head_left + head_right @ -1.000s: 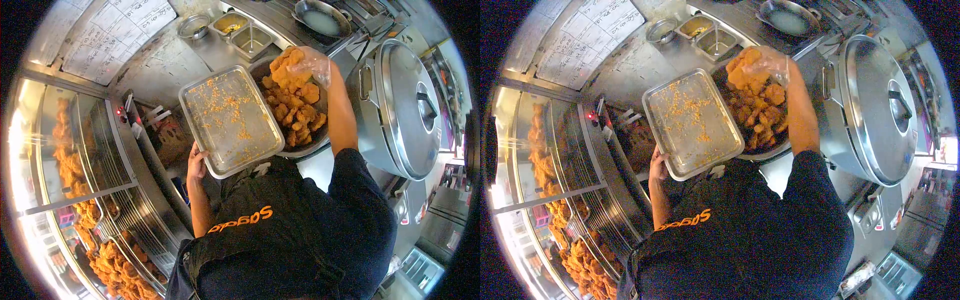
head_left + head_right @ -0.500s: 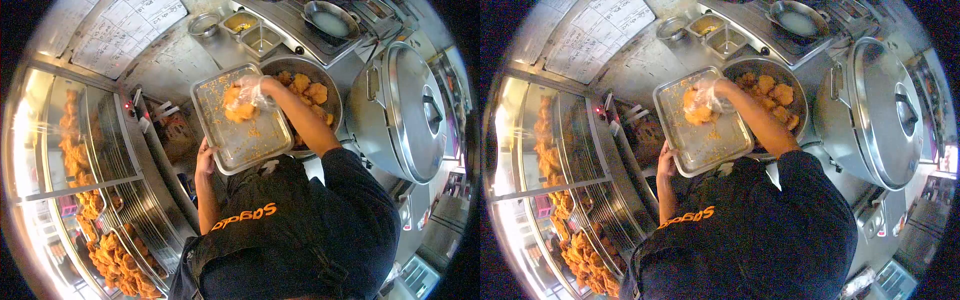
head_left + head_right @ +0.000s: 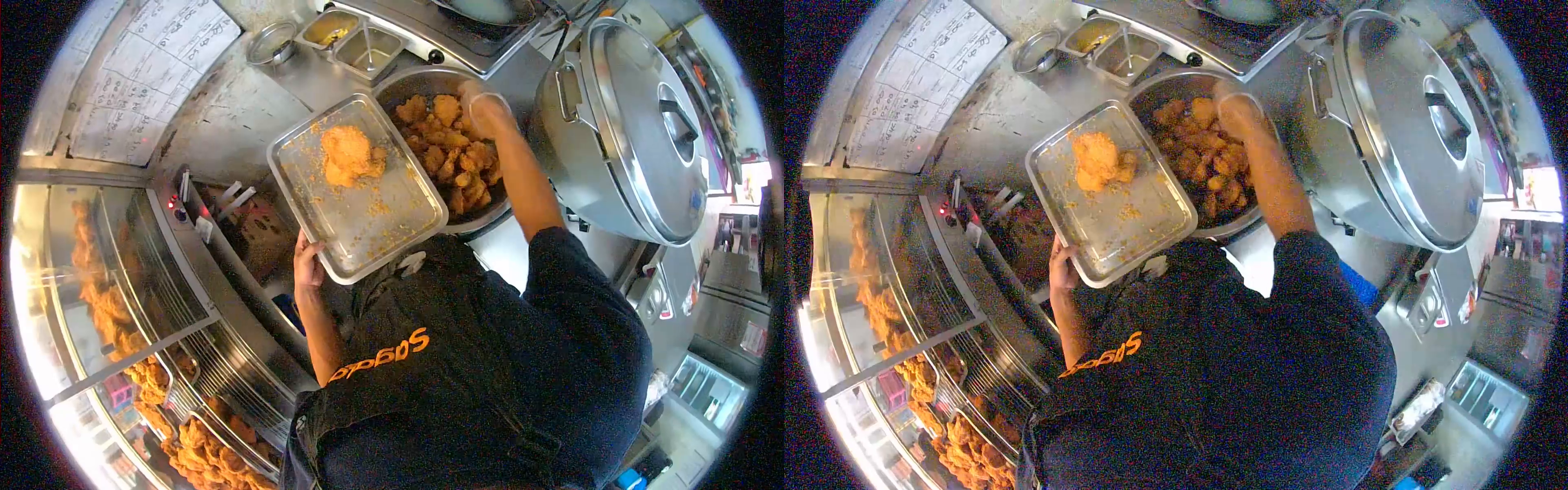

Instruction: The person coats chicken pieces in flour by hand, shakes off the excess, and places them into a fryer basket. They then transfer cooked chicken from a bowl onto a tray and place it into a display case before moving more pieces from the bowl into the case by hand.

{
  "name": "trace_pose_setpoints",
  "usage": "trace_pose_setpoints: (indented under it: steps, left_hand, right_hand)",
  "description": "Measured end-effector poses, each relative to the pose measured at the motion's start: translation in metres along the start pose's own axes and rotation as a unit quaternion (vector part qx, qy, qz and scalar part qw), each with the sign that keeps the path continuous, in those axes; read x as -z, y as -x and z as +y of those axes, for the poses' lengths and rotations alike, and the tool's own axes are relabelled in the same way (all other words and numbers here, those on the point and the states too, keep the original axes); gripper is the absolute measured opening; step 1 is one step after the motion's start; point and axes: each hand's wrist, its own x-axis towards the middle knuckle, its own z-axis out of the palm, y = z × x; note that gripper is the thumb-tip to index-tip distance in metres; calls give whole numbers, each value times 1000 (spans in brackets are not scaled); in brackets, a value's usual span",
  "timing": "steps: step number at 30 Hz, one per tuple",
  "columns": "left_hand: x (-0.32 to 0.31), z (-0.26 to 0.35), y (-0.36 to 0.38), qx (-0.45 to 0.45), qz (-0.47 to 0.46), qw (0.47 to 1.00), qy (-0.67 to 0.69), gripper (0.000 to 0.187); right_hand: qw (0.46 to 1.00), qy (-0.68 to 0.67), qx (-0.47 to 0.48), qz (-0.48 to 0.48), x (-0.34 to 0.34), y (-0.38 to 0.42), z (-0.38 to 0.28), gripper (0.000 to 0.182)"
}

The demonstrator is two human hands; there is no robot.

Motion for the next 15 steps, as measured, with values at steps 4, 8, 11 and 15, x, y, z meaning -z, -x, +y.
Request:
trace_pose_setpoints:
  steps: [4, 8, 11, 15]
  left_hand:
    - [0, 2, -2, 7, -4, 1000, 11, 62]
    - [7, -2, -4, -1, 8, 1000, -14, 61]
    - [-3, 4, -5, -7, 8, 1000, -12, 59]
    - [4, -1, -5, 7, 2, 1000, 14, 56]
  right_hand:
    - [823, 555, 116, -35, 2, 35, -26, 20]
    - [857, 514, -9, -41, 3, 55, -41, 22]
    - [900, 434, 8, -26, 18, 34, -41, 32]
    - [963, 252, -58, -70, 35, 63, -87, 60]
